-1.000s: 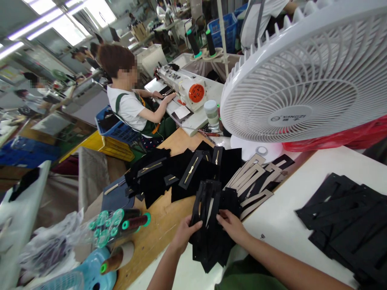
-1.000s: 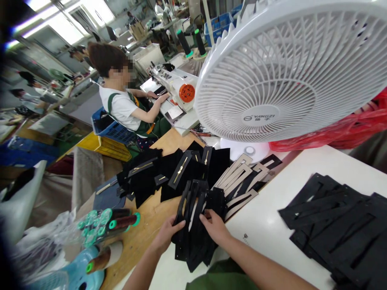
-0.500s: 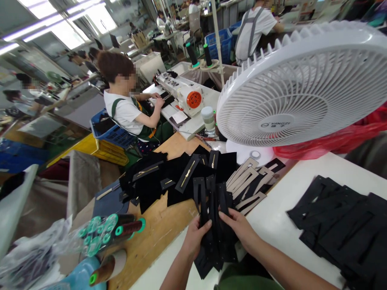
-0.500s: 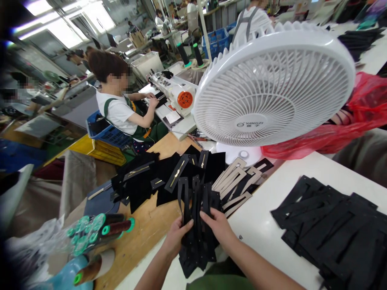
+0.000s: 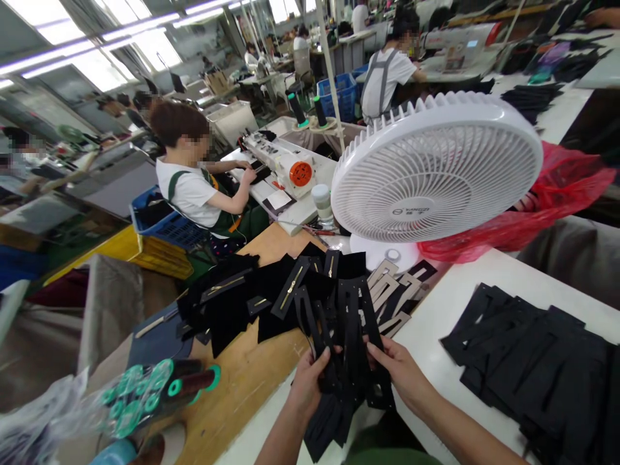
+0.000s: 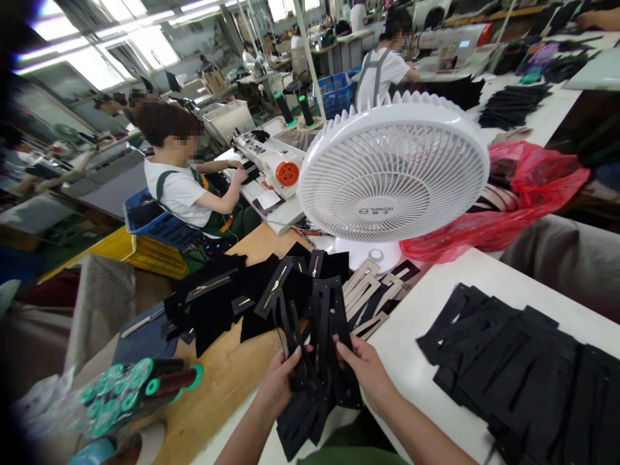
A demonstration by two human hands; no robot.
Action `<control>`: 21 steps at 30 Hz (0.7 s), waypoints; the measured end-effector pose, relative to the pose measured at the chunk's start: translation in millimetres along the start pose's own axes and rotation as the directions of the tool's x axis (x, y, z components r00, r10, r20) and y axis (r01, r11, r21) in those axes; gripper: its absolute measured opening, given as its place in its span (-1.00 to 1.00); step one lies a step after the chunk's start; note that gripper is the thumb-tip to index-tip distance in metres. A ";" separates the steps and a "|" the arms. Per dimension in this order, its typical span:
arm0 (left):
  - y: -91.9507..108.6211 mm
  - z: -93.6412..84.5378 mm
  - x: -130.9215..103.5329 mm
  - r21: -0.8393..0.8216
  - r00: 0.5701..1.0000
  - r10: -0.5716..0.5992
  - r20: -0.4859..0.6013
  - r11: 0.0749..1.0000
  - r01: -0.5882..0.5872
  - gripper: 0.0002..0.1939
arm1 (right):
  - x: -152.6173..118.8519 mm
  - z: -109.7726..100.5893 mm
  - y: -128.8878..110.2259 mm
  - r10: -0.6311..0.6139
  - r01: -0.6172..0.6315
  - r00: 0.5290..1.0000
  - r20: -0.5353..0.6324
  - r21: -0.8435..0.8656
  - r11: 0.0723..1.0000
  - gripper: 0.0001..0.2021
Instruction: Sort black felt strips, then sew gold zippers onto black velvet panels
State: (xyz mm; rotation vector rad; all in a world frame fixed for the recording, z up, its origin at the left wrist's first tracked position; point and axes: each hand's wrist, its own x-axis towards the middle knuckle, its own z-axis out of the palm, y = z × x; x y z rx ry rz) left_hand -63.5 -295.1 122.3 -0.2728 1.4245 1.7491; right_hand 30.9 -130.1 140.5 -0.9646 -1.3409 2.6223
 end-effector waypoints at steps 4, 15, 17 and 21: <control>0.5 3.4 -1.7 0.013 0.998 0.044 0.034 0.999 -0.045 -0.61 | -5.9 -6.4 -0.8 0.043 -0.045 0.998 0.047 0.036 0.998 -0.59; -9.2 -3.3 -10.6 0.015 0.993 0.114 -0.034 0.993 -0.114 -0.65 | -6.8 -5.4 -4.3 0.097 -0.107 0.989 0.111 0.090 0.990 -0.61; -9.2 0.9 -14.1 0.065 0.989 0.149 0.014 0.987 -0.150 -0.68 | -7.9 -1.3 -5.5 0.136 -0.169 0.968 0.212 0.149 0.974 -0.66; -6.0 10.7 -22.3 0.253 0.973 0.168 0.156 0.946 -0.204 -0.63 | -4.4 -0.6 -4.3 0.174 -0.249 0.940 0.294 0.239 0.938 -0.73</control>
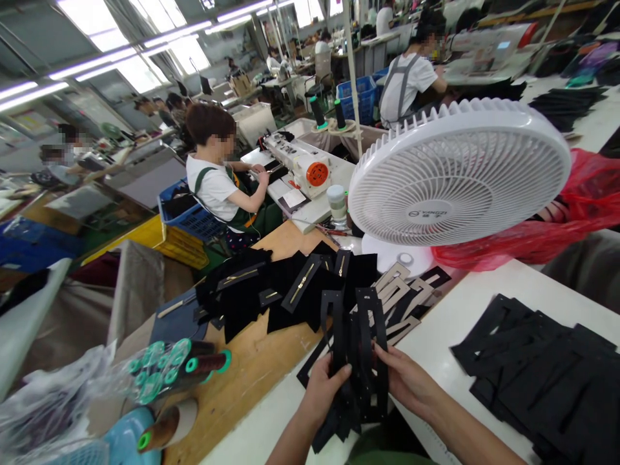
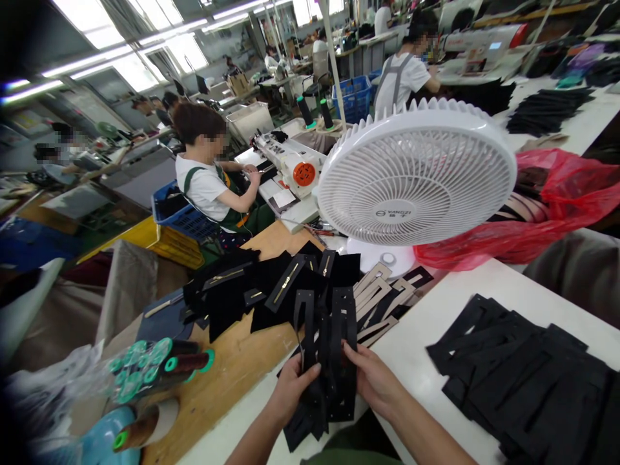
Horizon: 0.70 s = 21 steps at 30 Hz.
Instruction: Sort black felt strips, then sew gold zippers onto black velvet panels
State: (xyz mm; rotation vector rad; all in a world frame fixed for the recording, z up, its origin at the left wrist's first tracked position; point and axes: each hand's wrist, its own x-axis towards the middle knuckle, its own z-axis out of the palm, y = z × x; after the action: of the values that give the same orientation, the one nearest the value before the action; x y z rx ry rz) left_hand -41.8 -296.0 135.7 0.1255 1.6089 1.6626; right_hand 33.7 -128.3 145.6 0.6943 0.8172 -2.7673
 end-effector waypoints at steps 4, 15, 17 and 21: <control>4.8 0.0 -5.5 0.278 0.994 -0.003 0.108 0.960 -0.027 -0.65 | 2.0 -13.8 -4.5 0.019 -0.019 1.000 0.013 -0.010 1.000 -0.75; 25.6 12.9 -18.7 0.813 0.934 -0.067 0.351 0.517 -0.269 -0.96 | -4.4 -44.2 -1.7 0.133 -0.127 0.991 0.004 -0.285 0.950 -0.64; 27.7 20.5 -14.3 0.762 0.962 -0.026 0.271 0.616 -0.198 -0.91 | -16.0 -48.0 -6.6 0.010 -0.025 0.999 -0.050 -0.300 0.954 -0.62; 20.8 43.5 6.6 0.526 0.997 0.053 0.060 0.847 -0.077 -0.70 | -56.5 -66.9 -27.3 -0.198 0.128 0.965 -0.171 -0.350 0.928 -0.61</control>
State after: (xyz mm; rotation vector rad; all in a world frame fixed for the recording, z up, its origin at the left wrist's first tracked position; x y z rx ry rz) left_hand -30.9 -254.7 159.1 0.4982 2.0114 1.2087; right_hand 101.1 -66.9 136.0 0.8839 1.4117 -2.6192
